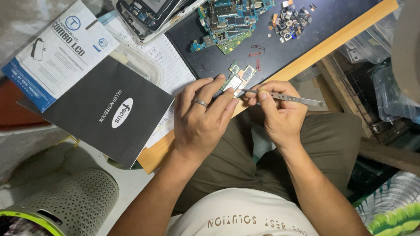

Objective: The person takes electronic components out of a plastic bag and then uses tweezers to handle parts on a circuit board.

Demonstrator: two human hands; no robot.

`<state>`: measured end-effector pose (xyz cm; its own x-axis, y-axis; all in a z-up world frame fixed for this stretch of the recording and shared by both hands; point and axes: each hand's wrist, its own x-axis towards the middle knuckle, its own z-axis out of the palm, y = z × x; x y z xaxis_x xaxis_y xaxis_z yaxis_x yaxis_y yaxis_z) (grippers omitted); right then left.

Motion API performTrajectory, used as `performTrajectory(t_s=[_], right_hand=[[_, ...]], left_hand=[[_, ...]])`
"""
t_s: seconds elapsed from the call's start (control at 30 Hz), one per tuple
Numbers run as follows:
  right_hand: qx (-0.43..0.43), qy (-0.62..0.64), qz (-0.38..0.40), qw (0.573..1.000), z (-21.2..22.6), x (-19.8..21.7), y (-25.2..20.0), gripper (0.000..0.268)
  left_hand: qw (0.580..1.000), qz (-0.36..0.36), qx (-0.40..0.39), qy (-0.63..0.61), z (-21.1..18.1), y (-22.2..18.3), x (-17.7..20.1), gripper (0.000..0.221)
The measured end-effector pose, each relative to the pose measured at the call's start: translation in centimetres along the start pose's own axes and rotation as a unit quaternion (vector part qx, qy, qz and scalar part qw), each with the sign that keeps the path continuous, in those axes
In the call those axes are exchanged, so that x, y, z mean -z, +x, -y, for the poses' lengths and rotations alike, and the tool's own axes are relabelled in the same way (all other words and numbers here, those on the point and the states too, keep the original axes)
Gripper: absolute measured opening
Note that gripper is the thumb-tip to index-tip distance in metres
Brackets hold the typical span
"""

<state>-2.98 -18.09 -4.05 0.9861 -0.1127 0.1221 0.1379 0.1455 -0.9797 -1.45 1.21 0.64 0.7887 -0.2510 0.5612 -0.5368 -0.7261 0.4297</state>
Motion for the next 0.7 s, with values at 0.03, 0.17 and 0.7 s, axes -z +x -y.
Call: performTrajectory(t_s=[0.03, 0.17, 0.7], right_hand=[[-0.004, -0.003, 0.001, 1.0, 0.05, 0.07, 0.0, 0.008], [-0.005, -0.009, 0.004, 1.0, 0.19, 0.26, 0.08, 0.008], [-0.02, -0.013, 0.011, 1.0, 0.71, 0.27, 0.54, 0.01]], left_hand=[[1.0, -0.001, -0.001, -0.001, -0.02, 0.03, -0.05, 0.02], [1.0, 0.001, 0.002, 0.001, -0.08, 0.05, -0.06, 0.02], [1.0, 0.004, 0.005, -0.003, -0.15, 0.08, 0.05, 0.018]])
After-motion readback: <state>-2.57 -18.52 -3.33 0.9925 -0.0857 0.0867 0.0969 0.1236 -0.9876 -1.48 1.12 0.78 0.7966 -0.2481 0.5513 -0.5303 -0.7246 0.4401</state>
